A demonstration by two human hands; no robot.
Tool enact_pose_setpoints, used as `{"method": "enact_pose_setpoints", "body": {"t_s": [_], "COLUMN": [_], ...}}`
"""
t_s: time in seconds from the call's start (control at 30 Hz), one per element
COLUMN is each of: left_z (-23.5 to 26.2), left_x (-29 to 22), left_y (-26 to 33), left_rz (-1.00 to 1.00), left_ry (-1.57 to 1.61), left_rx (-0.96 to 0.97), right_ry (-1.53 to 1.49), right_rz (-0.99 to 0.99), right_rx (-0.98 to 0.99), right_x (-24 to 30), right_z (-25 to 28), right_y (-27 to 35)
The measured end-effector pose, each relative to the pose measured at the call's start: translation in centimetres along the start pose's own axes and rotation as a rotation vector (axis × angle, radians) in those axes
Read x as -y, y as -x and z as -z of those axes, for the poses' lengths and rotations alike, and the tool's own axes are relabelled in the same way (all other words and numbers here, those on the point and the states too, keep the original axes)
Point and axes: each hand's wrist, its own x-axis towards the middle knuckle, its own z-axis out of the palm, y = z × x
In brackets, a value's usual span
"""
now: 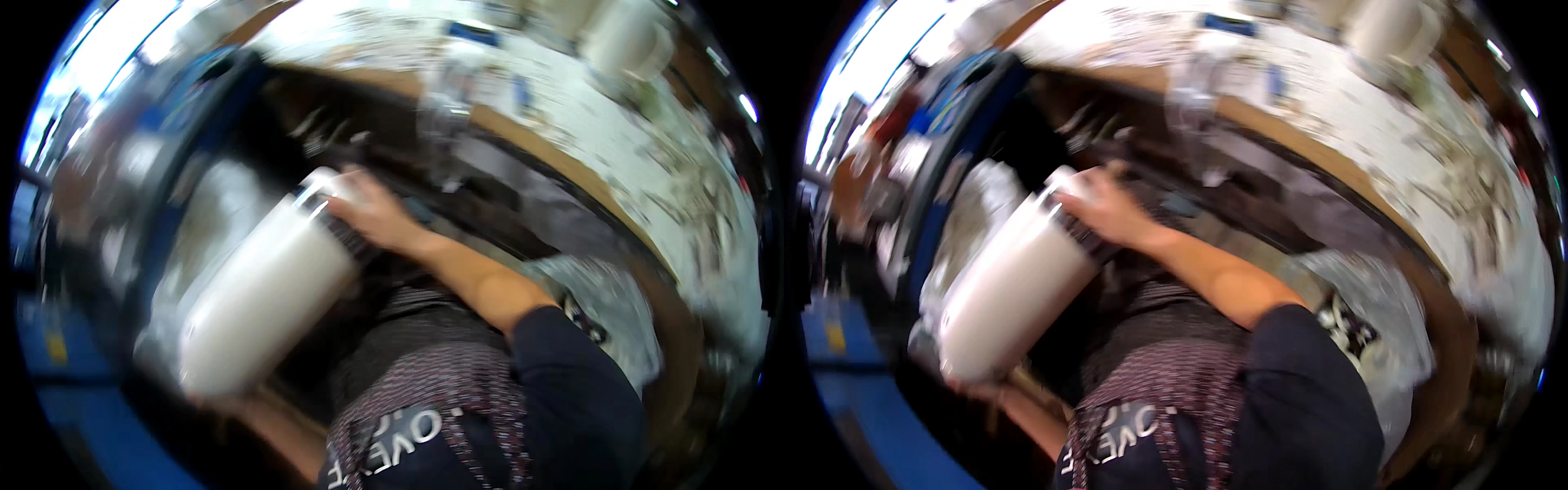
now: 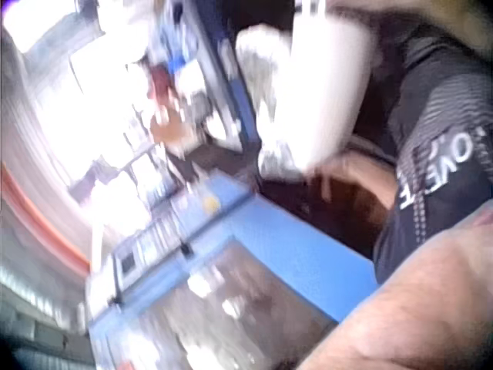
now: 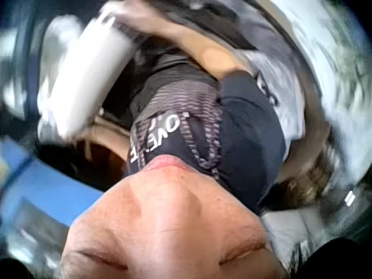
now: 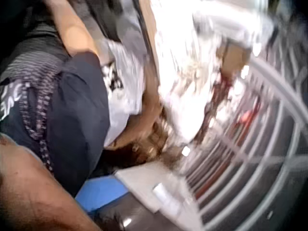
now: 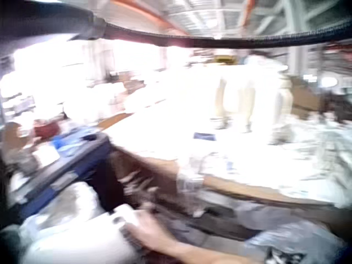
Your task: The person assembles white electric kettles by attaching handles and applying labels to the bodies. They pick up kettle bodies from a pile, attach handles, apply stickers, and place the finished units on a table.
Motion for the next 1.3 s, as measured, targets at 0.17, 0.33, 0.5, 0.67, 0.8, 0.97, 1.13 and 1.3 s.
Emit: {"method": "enact_pose_setpoints", "body": {"t_s": [0.17,0.33,0.5,0.67,0.8,0.97,1.13,1.3], "left_z": [2.8,-2.9,-7.5,-11.5,-10.7,-11.3,-14.9,-17.6], "left_x": [-1.7,-4.9,-6.8,-5.5,-6.2,-8.4,-5.4,-2.3], "left_y": [-3.6,-4.2,-4.3,-4.7,-5.7,-5.7,-5.0,1.3], "left_rz": [0.007,-0.417,-0.674,-0.781,-0.854,-0.979,-1.004,-0.978], "left_ry": [0.225,-0.363,-0.647,-0.784,-0.866,-0.861,-0.652,-0.582], "left_rx": [0.291,0.441,0.656,0.771,0.739,0.788,1.102,1.198], "right_ry": [0.226,-0.028,-0.201,-0.111,0.582,0.957,1.399,1.208], "right_rz": [0.882,0.664,-0.511,-0.566,0.02,-0.314,-0.656,-0.55], "right_rx": [-0.036,-0.24,0.593,0.76,0.353,-0.787,-1.17,-1.267], "right_x": [2.6,2.8,-1.7,-10.2,-2.6,4.6,5.2,2.5], "right_z": [-1.3,2.2,3.1,-1.9,7.9,31.9,46.1,43.6], "right_y": [5.2,3.1,-1.0,-0.3,2.1,10.6,21.5,22.4]}}
